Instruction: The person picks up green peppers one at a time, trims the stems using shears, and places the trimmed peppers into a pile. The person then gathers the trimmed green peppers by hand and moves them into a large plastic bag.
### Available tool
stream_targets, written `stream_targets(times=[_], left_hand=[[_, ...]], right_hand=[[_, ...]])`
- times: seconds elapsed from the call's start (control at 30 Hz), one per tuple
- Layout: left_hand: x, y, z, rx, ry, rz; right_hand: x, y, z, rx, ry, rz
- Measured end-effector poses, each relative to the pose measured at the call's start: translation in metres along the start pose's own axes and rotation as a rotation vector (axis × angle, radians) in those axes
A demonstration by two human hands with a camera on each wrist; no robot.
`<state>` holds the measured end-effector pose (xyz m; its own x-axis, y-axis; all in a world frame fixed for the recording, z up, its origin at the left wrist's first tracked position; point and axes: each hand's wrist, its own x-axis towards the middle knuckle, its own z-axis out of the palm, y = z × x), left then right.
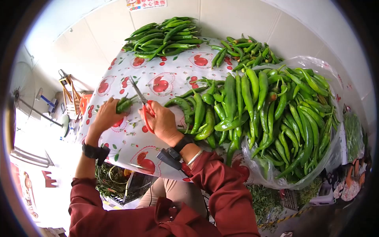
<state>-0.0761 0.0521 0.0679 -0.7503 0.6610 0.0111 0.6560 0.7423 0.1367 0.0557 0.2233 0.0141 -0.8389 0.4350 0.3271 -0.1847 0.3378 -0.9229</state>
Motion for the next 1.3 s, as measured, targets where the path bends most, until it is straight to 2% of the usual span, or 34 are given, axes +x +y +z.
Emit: stream_targets(times=[0.1,0.17,0.23,0.3,0.37,0.5,0.57,0.67,0.73,0.8,0.83,0.93,1.0,1.1,1.2,1.3], left_hand=[[-0.028,-0.007,0.013,-0.136,0.136,0.089],[-0.04,-0.005,0.022,-0.142,0.186,0.081],[-0.046,-0.001,0.027,-0.241,0.344,0.118],[-0.047,0.0,0.034,-0.299,0.388,0.116],[-0.049,-0.002,0.039,-0.344,0.512,0.163],[-0.056,0.001,0.044,-0.52,0.581,0.075],[-0.058,0.003,0.049,-0.491,0.735,0.064],[-0.063,0.007,0.052,-0.548,0.833,0.014],[-0.067,0.011,0.048,-0.609,0.829,-0.034],[-0.068,0.011,0.049,-0.701,0.835,-0.075],[-0.067,0.01,0.051,-0.703,0.842,-0.081],[-0.063,0.008,0.054,-0.557,0.905,0.034],[-0.065,0.012,0.052,-0.627,0.893,-0.006],[-0.063,0.01,0.052,-0.657,0.893,-0.018],[-0.062,0.011,0.054,-0.684,0.919,-0.009],[-0.062,0.01,0.055,-0.732,0.927,-0.044]], right_hand=[[0.001,0.008,0.005,0.047,-0.016,-0.036],[0.001,0.007,0.002,-0.011,-0.01,-0.024],[0.0,-0.001,-0.002,-0.049,-0.026,-0.033],[0.0,0.0,-0.001,-0.026,-0.019,-0.045],[-0.001,-0.001,-0.002,-0.012,-0.031,-0.05],[0.0,0.004,0.0,-0.021,-0.067,-0.061],[-0.001,0.004,0.0,-0.067,-0.077,-0.081],[-0.002,-0.012,-0.004,-0.184,-0.078,-0.157],[-0.003,-0.014,-0.004,-0.252,-0.086,-0.214],[0.001,-0.008,-0.002,-0.311,-0.075,-0.398],[0.002,-0.006,-0.002,-0.313,-0.083,-0.404],[0.002,-0.007,-0.003,-0.377,-0.129,-0.4],[0.0,-0.009,-0.003,-0.36,-0.118,-0.296],[-0.001,-0.003,-0.001,-0.253,-0.097,-0.297],[-0.002,-0.004,-0.003,-0.323,-0.118,-0.295],[-0.002,-0.003,-0.002,-0.266,-0.139,-0.244]])
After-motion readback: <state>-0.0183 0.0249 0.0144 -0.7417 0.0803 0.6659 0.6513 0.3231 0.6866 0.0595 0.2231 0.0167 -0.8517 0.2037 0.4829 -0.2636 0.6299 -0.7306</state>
